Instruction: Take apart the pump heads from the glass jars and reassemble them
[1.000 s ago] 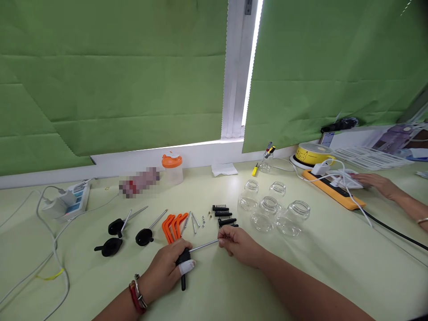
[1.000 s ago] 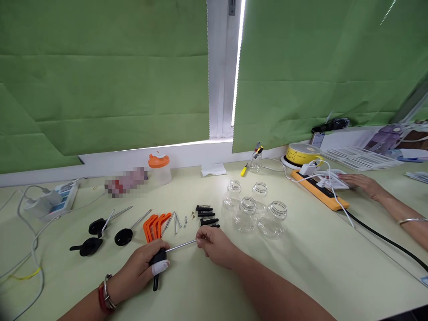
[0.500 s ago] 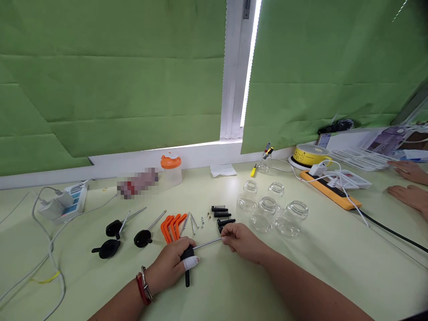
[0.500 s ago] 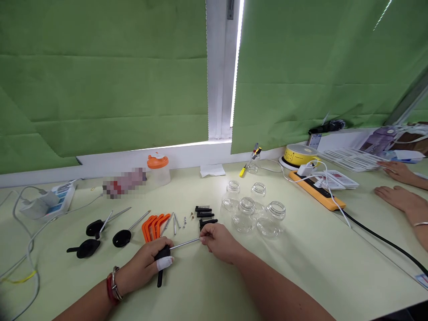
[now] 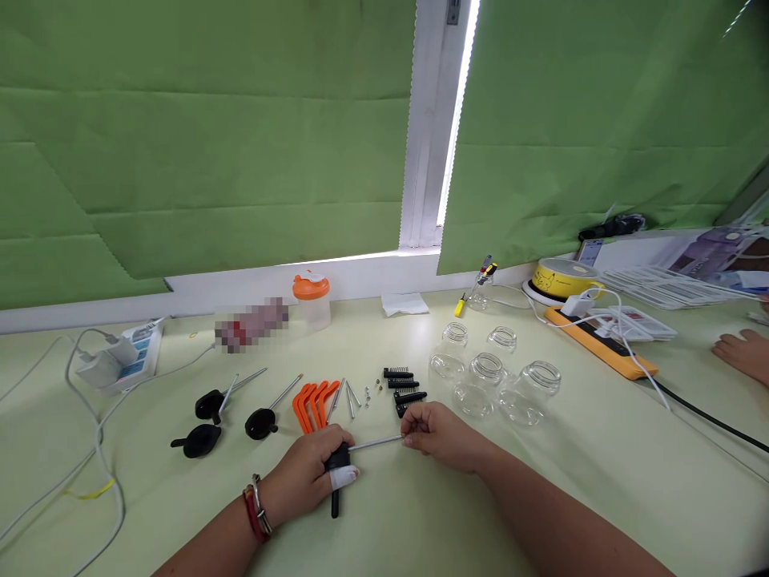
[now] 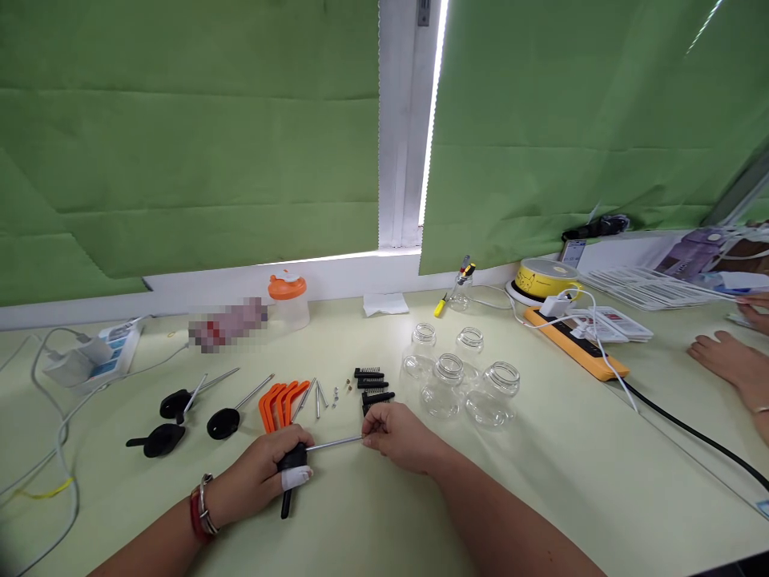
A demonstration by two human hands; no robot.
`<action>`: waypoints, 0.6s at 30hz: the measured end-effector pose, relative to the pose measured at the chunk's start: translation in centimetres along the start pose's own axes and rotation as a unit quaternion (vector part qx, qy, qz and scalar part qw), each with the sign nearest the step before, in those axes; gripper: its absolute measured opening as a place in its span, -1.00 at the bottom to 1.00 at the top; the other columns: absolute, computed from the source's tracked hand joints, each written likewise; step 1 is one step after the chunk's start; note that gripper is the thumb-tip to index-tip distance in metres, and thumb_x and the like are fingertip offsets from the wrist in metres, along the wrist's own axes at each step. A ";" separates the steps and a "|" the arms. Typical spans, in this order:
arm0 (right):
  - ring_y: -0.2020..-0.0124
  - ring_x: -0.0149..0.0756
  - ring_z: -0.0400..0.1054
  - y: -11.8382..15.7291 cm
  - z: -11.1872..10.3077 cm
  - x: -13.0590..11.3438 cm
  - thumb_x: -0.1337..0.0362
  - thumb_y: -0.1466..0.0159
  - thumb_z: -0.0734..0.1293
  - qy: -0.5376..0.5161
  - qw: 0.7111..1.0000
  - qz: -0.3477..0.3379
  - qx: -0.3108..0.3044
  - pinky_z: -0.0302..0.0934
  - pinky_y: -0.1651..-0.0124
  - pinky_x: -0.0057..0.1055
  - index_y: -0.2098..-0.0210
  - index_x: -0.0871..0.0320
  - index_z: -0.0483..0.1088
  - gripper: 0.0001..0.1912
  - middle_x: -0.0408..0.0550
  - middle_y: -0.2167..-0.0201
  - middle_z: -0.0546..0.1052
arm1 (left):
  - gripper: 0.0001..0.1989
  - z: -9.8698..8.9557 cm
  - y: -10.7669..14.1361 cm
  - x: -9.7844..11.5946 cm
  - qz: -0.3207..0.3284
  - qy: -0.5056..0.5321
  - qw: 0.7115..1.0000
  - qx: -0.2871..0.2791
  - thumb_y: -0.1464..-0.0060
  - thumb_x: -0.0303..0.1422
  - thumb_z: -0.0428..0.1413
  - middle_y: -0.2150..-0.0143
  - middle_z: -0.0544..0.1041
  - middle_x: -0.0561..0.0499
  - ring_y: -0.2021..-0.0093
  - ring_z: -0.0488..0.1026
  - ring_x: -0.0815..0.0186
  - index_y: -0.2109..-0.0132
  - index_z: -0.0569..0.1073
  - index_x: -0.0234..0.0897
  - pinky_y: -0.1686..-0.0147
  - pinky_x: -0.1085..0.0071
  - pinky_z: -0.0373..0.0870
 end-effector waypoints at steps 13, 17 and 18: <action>0.55 -0.45 0.12 0.3 0.1 -0.6 0.31 -0.11 0.28 0.017 1.000 0.018 -0.002 0.02 0.50 -0.52 0.40 0.16 0.34 -0.94 -0.22 0.59 0.27 | -0.78 -0.2 0.1 0.1 0.003 -0.002 1.000 -0.006 -0.12 -0.21 0.03 0.28 0.43 0.03 0.31 0.34 0.32 0.14 0.36 -0.22 0.32 0.43 0.26; 0.56 -0.46 0.09 0.2 0.2 -0.6 0.32 -0.11 0.26 0.040 0.999 0.015 0.007 0.00 0.51 -0.53 0.42 0.17 0.34 -0.95 -0.22 0.59 0.27 | -0.79 -0.2 0.0 0.1 0.003 0.004 1.000 -0.003 -0.12 -0.22 0.03 0.27 0.43 0.04 0.31 0.35 0.32 0.14 0.36 -0.22 0.31 0.43 0.26; 0.56 -0.46 0.09 0.2 0.2 -0.6 0.32 -0.11 0.26 0.051 0.999 0.011 0.012 0.00 0.51 -0.53 0.43 0.17 0.34 -0.95 -0.22 0.59 0.27 | -0.78 -0.1 0.0 0.0 0.003 0.004 1.000 -0.003 -0.12 -0.22 0.04 0.27 0.43 0.04 0.31 0.35 0.32 0.14 0.36 -0.22 0.31 0.43 0.26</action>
Point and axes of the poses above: each hand's wrist, its own y-axis away from the middle knuckle, its own z-axis out of the palm, x = y × z, the point moved 3 cm from there along -y, towards the middle knuckle
